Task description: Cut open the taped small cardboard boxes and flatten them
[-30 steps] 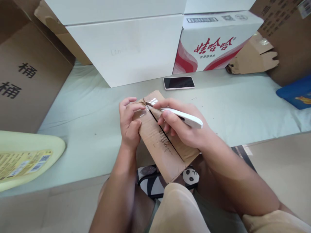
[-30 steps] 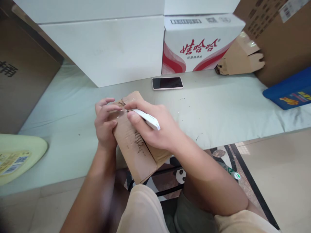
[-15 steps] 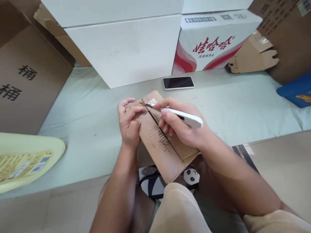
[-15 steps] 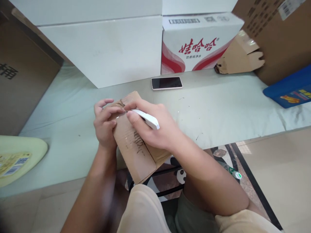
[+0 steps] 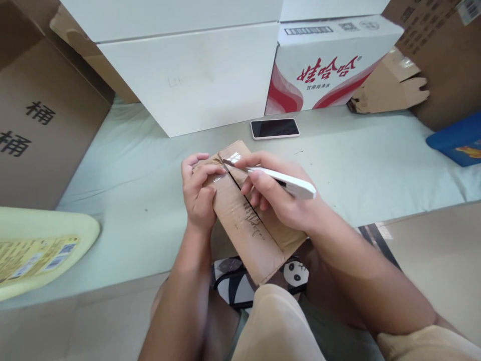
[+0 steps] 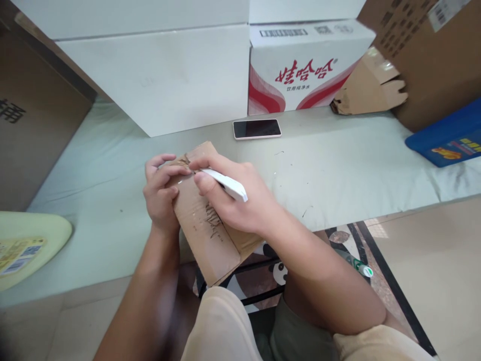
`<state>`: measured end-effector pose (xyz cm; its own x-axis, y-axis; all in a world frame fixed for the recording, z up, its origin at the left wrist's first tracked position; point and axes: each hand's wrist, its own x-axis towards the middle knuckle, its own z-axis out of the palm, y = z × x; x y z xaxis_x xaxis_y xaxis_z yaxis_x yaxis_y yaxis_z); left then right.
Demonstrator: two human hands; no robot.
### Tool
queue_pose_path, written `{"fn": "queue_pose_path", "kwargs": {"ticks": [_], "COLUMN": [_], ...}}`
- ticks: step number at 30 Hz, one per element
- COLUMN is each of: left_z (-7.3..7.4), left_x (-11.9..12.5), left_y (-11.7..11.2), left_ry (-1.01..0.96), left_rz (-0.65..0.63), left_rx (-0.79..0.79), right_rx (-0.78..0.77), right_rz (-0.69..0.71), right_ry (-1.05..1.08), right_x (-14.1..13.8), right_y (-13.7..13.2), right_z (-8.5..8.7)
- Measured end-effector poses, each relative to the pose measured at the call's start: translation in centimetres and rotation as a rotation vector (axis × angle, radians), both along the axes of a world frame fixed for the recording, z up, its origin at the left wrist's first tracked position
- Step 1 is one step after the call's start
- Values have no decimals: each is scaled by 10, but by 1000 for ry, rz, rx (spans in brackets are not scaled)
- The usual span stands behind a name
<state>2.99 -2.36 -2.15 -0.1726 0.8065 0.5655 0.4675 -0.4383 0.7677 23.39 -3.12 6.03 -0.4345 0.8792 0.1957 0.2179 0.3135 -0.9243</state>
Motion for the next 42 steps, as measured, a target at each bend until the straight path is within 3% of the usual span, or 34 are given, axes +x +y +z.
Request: {"fn": "queue_pose_path", "kwargs": {"ticks": [16,27,31,42], "left_z": [-1,-2,-1,2], "left_x": [-1,0,1,4], "left_y": [1,0,0,-1], "left_ry": [8,2,-25,-46], "left_rz": [-33,-6,-55,-7], "left_rx": [-41,1,35,-13], "right_rx": [5,-19,-15,-2], "right_rz": [22,-32,0,-45], "right_ry": [-129,-82,-107,-79], "right_x": [-4,-1,-4,-1], "right_y": [-1,-1,0,-1], "right_z": [10,5,9,0]}}
